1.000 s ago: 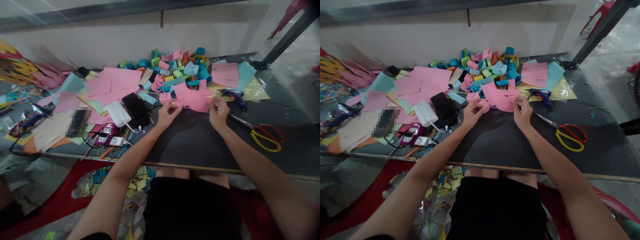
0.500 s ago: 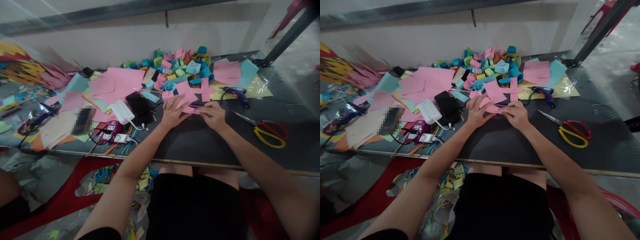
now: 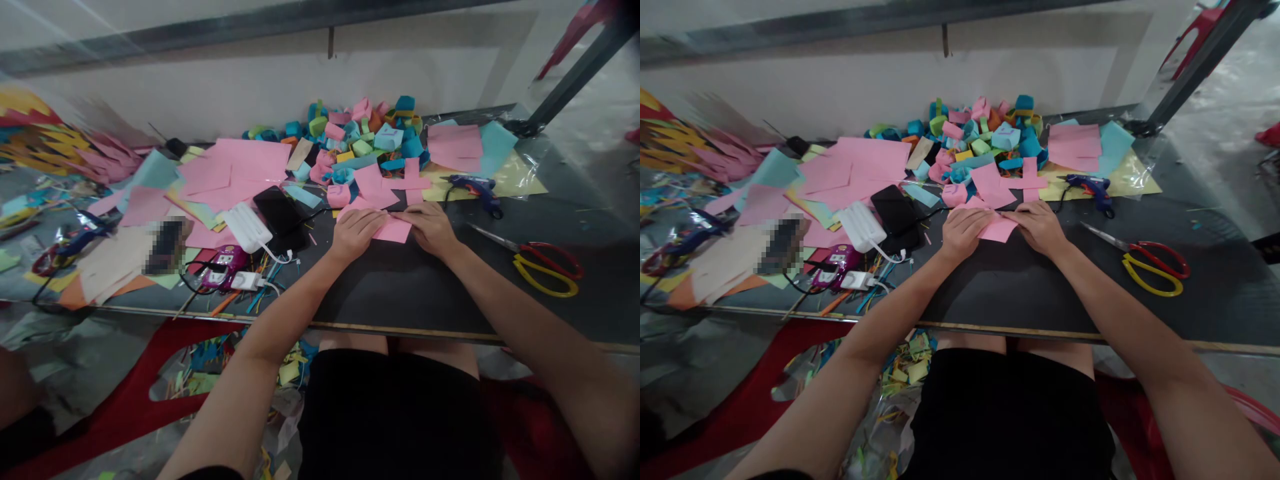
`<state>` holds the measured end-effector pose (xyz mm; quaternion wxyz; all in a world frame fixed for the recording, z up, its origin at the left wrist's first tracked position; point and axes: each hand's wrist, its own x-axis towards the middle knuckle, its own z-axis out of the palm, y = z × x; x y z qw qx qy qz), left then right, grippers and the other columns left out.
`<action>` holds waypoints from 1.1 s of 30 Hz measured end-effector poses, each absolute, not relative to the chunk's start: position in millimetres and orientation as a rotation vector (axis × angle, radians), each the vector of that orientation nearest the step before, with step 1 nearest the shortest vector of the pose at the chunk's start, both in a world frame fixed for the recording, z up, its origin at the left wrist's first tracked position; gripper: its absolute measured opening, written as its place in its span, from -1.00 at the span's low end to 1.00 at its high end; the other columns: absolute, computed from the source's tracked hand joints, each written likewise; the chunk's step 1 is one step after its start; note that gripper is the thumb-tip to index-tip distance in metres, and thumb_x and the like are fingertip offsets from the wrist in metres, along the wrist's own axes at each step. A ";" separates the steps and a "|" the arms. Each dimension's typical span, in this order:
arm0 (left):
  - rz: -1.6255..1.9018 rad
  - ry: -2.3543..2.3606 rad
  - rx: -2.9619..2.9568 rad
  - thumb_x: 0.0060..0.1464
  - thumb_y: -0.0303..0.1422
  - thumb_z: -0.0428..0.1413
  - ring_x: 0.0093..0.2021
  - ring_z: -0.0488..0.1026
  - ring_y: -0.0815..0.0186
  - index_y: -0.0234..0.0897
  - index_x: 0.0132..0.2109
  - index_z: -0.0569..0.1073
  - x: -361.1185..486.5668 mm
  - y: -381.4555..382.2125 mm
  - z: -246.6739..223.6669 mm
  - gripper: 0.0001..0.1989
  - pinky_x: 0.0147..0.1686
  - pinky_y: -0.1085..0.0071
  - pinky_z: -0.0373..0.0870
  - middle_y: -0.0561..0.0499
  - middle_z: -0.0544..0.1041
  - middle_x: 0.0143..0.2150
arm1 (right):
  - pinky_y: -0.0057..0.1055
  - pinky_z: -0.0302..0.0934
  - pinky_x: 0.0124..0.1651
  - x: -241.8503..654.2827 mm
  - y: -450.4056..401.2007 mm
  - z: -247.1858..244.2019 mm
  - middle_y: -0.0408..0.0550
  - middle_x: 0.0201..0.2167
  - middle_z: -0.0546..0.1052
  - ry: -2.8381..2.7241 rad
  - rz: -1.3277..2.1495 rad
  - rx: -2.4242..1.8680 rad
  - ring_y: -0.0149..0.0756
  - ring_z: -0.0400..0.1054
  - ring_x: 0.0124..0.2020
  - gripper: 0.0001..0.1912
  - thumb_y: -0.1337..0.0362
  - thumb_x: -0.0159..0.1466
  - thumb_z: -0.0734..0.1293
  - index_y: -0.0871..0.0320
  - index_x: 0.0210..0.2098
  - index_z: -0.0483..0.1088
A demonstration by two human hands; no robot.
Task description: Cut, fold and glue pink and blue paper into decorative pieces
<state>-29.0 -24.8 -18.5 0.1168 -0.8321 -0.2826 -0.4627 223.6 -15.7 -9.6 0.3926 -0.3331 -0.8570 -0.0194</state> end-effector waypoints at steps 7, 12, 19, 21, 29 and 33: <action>-1.290 -0.799 -2.465 0.38 -0.44 -0.11 -0.11 0.68 0.31 -0.21 0.07 0.60 -32.6 -19.3 -24.6 -0.62 -0.09 0.34 0.57 -0.09 0.73 -0.14 | 0.31 0.17 0.29 191.9 66.3 4.7 0.02 0.31 0.48 -2.281 -0.005 -1.149 0.22 0.26 0.31 -0.73 0.14 0.36 0.35 0.02 -0.04 0.62; -1.249 -0.819 -2.599 0.33 -0.40 -0.08 -0.15 0.69 0.27 -0.26 0.06 0.59 -35.1 -13.7 -30.2 -0.63 -0.14 0.35 0.57 -0.14 0.72 -0.18 | 0.42 0.06 0.33 151.5 139.3 7.0 0.15 0.37 0.38 -2.247 -0.025 -1.156 0.32 0.13 0.40 -0.69 0.05 0.33 0.41 0.12 -0.07 0.59; -1.242 -0.770 -2.507 0.34 -0.40 -0.08 -0.23 0.69 0.32 -0.27 0.04 0.59 -31.3 -14.3 -30.4 -0.65 -0.23 0.42 0.55 -0.09 0.73 -0.24 | 0.31 0.09 0.34 147.6 165.7 24.1 0.07 -0.16 0.69 -2.154 0.084 -1.094 0.04 0.45 0.11 -0.76 0.17 0.31 0.46 0.19 -0.40 0.51; -1.226 -0.780 -2.535 0.34 -0.39 -0.07 -0.22 0.69 0.30 -0.27 0.06 0.58 -30.0 -14.1 -30.9 -0.65 -0.23 0.40 0.56 -0.10 0.73 -0.22 | 0.11 0.29 0.25 156.3 162.3 36.1 0.00 -0.26 0.69 -1.975 0.204 -1.107 -0.11 0.51 -0.03 -0.79 0.18 0.27 0.51 0.18 -0.38 0.52; -1.228 -0.852 -2.580 0.35 -0.36 -0.05 -0.22 0.68 0.27 -0.27 0.08 0.58 -30.3 -11.1 -37.5 -0.66 -0.24 0.38 0.56 -0.12 0.72 -0.18 | -0.41 0.47 -0.36 179.5 128.3 42.9 -0.18 -0.34 0.61 -1.484 0.958 -1.072 -0.48 0.44 -0.44 -0.56 0.26 0.10 0.64 0.18 -0.13 0.45; -1.183 -0.899 -2.602 0.36 -0.35 -0.05 -0.19 0.67 0.28 -0.25 0.10 0.58 -31.5 -10.3 -38.8 -0.65 -0.20 0.38 0.56 -0.10 0.72 -0.20 | -0.13 0.56 -0.06 184.0 92.1 40.8 -0.07 -0.21 0.64 -1.664 0.641 -1.000 -0.23 0.56 -0.18 -0.69 0.21 0.17 0.60 0.09 -0.14 0.53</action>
